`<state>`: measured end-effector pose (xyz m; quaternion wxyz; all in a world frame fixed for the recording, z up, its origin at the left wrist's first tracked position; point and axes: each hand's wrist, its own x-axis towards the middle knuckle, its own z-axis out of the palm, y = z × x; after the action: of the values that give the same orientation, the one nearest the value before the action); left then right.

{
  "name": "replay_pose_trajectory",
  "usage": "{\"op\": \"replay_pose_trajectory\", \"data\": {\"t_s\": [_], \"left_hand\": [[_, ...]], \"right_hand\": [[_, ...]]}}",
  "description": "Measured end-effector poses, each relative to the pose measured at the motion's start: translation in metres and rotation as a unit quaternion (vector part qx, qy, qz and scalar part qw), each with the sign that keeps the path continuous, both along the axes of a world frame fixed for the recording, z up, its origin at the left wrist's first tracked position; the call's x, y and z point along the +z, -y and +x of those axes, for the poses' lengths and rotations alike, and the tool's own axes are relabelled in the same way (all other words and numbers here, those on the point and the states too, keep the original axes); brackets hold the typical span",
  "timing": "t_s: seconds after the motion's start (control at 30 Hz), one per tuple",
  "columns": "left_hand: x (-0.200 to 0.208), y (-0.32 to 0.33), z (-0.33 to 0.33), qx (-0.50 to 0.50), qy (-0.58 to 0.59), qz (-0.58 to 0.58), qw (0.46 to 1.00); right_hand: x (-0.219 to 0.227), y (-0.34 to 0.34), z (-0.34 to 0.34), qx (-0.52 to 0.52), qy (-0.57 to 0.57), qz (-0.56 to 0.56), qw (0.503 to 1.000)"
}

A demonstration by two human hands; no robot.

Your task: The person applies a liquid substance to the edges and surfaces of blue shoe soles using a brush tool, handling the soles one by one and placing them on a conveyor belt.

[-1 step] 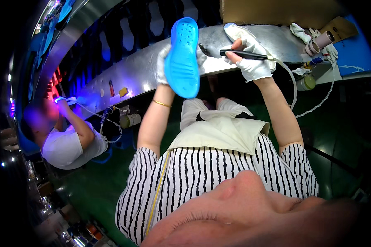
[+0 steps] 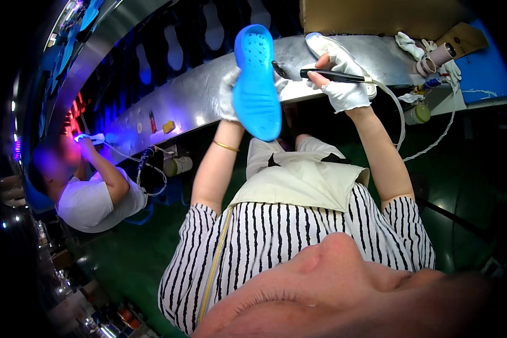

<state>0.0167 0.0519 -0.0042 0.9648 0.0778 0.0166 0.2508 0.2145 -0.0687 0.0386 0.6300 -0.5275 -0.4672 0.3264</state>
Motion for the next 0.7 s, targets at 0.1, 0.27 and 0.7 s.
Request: {"op": "replay_pose_trajectory", "data": {"t_s": [0.1,0.27,0.7], "left_hand": [[0.006,0.03,0.01,-0.034,0.031,0.044,0.998],[-0.006,0.059,0.025,0.064,-0.155,0.147,0.975],[-0.002,0.05,0.027,0.122,-0.117,0.123,0.978]], "right_hand": [[-0.004,-0.008,0.006,-0.016,0.038,0.071,0.997],[0.006,-0.009,-0.017,-0.021,0.152,0.184,0.971],[0.011,0.025,-0.043,0.037,0.265,0.191,0.944]]}}
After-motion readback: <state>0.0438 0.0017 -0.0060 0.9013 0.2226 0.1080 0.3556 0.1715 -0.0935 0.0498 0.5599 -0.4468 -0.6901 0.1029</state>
